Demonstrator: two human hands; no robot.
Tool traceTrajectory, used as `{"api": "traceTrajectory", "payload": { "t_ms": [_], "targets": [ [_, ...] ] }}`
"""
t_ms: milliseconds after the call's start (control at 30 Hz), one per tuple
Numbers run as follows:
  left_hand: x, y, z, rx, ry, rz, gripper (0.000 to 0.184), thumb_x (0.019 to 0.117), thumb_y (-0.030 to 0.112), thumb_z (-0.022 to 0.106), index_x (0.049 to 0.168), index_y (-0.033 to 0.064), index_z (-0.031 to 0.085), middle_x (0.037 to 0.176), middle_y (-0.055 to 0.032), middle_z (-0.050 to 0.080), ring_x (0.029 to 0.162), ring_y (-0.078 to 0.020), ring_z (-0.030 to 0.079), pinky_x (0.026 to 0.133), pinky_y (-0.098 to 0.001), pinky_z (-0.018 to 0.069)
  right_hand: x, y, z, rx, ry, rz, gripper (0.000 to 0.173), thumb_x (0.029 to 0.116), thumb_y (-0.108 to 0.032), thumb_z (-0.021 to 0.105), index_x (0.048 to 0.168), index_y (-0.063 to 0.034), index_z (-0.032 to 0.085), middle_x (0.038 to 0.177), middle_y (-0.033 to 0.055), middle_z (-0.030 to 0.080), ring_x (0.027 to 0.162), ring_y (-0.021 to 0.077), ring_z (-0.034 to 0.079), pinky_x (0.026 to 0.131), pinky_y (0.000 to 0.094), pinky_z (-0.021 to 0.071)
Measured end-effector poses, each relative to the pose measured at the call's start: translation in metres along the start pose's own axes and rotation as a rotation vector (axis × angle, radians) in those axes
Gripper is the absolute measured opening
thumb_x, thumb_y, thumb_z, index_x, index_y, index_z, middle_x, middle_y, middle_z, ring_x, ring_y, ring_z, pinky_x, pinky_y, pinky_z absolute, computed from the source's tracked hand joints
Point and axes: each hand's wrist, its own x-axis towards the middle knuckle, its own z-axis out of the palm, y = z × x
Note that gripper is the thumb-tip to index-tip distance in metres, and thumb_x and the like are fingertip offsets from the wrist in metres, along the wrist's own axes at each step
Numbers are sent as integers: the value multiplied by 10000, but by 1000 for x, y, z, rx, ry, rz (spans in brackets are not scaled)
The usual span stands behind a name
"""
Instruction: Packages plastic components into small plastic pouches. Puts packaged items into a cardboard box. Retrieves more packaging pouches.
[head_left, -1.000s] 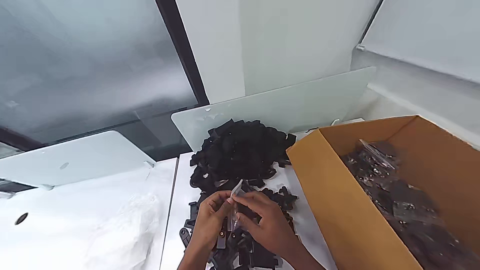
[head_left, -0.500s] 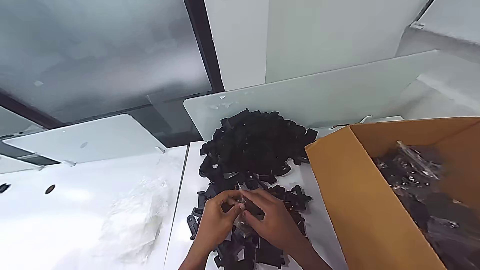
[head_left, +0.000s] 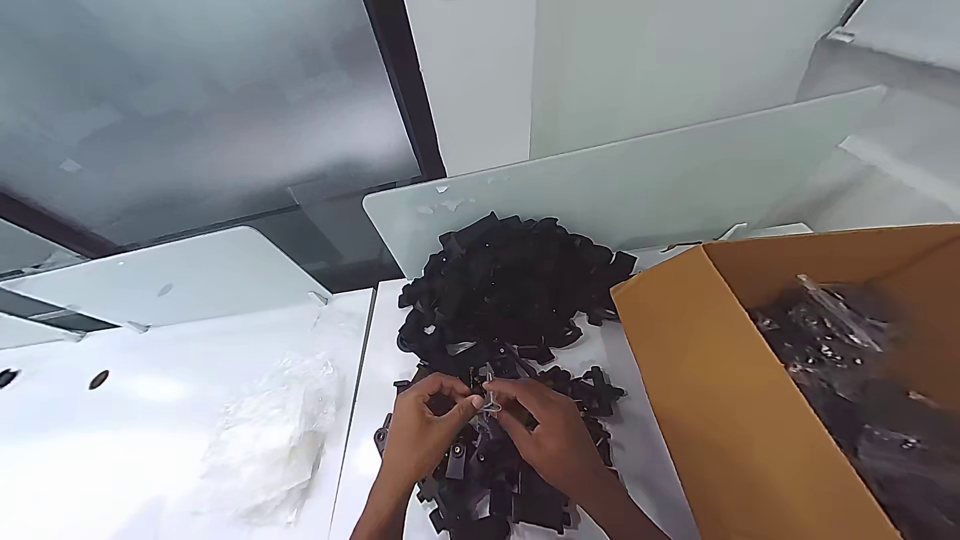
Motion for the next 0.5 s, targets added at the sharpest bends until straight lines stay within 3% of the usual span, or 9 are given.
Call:
{"api": "traceTrajectory", "payload": {
  "t_ms": [167, 233, 300, 400, 500],
  "targets": [
    [2, -5, 3, 123, -184, 114, 206, 962, 310, 695, 1016, 132, 784, 959, 36, 726, 883, -23, 673, 808, -229, 573, 3, 1, -6, -46, 14, -27, 247, 929, -156, 679, 1165, -105, 734, 981, 0, 758, 915, 64, 715, 851, 216, 586],
    [2, -6, 5, 99, -186, 110, 186, 969, 269, 675, 972, 112, 775, 920, 33, 718, 824, -13, 662, 758, -211, 564, 3, 2, -6, -72, -10, -85, 195, 976, -195, 645, 1129, -134, 750, 983, 3, 757, 924, 90, 710, 861, 236, 577],
    [3, -7, 6, 78, -132, 105, 159, 946, 218, 655, 920, 101, 759, 859, 42, 714, 733, -1, 647, 670, -196, 556, 4, 4, -6, -96, -28, -142, 197, 1023, -213, 588, 1094, -178, 768, 945, -8, 742, 907, 109, 688, 837, 243, 566],
    [2, -8, 11, 195, -7, 121, 173, 919, 238, 632, 881, 121, 752, 795, 67, 687, 679, 15, 612, 623, -186, 522, 5, 5, -10, -194, -36, -194, 261, 995, -152, 563, 1114, -225, 784, 922, -18, 745, 922, 141, 696, 832, 269, 570],
    [2, -11, 13, 403, 163, 151, 229, 917, 274, 596, 865, 108, 745, 754, 27, 672, 647, -58, 620, 607, -275, 538, 6, 7, -18, -278, -36, -214, 318, 967, -122, 552, 1138, -246, 790, 898, -13, 741, 906, 161, 698, 797, 290, 577]
  ]
}}
